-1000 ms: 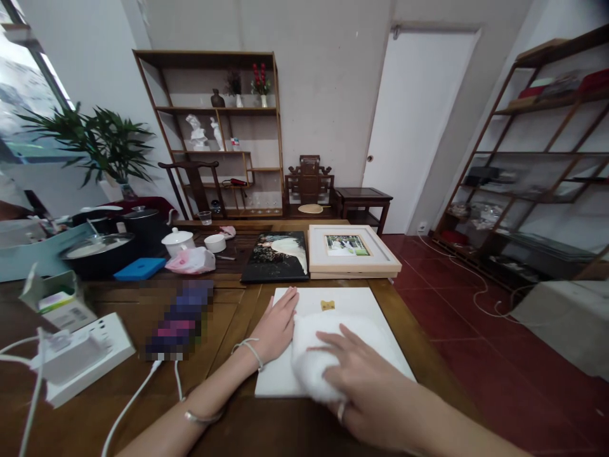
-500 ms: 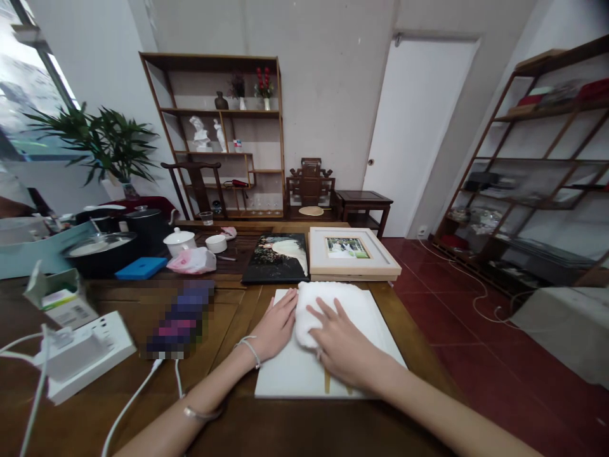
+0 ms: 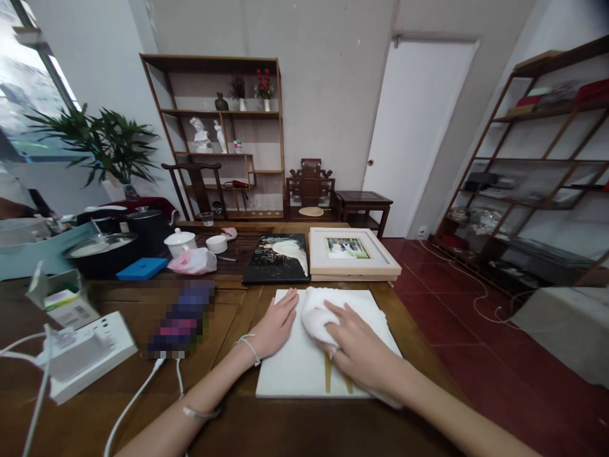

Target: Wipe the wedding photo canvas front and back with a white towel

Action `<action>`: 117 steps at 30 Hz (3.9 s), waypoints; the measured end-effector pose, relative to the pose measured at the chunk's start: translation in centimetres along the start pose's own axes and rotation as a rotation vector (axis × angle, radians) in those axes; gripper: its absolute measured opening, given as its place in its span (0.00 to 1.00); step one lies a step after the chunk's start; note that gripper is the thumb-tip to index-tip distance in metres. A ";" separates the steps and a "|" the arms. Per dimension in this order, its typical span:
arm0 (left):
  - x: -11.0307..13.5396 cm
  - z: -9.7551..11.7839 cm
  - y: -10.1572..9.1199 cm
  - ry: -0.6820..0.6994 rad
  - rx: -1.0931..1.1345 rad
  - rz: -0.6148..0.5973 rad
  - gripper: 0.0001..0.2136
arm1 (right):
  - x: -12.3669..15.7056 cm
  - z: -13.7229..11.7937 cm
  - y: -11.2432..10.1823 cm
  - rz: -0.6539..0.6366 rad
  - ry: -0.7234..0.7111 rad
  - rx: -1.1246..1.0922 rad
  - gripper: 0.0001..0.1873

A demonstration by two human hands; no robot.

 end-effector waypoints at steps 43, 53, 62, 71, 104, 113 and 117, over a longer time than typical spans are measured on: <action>1.4 1.2 0.6 -0.037 -0.068 0.089 0.19 | 0.0 4.4 -0.5 -0.096 -0.046 0.147 0.23; 1.3 1.0 0.5 -0.030 -0.056 0.163 0.18 | 5.5 7.9 -5.6 0.057 0.274 0.345 0.13; 1.3 1.1 0.4 -0.063 -0.081 0.079 0.21 | 3.8 6.4 -1.1 -0.007 0.037 0.179 0.11; 1.2 1.2 0.5 -0.081 -0.108 0.080 0.20 | 5.0 3.8 -2.1 -0.087 0.033 0.021 0.13; 1.4 1.7 0.3 -0.088 -0.180 0.041 0.21 | 6.8 1.6 -4.2 -0.202 0.127 -0.109 0.13; 1.2 1.4 0.4 -0.072 -0.147 0.056 0.20 | 1.2 4.4 -0.9 -0.004 0.077 -0.033 0.16; 1.3 1.5 0.4 -0.082 -0.150 0.056 0.20 | 2.8 0.9 -0.5 -0.088 -0.012 -0.016 0.16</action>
Point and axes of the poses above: each hand's wrist, its own x-axis away from the middle knuckle, its own y-axis out of the palm, z = x × y, the point moved 3 cm from there along -x, towards the middle knuckle, and after that the axes turned 13 degrees about -y, right-handed, at the moved point
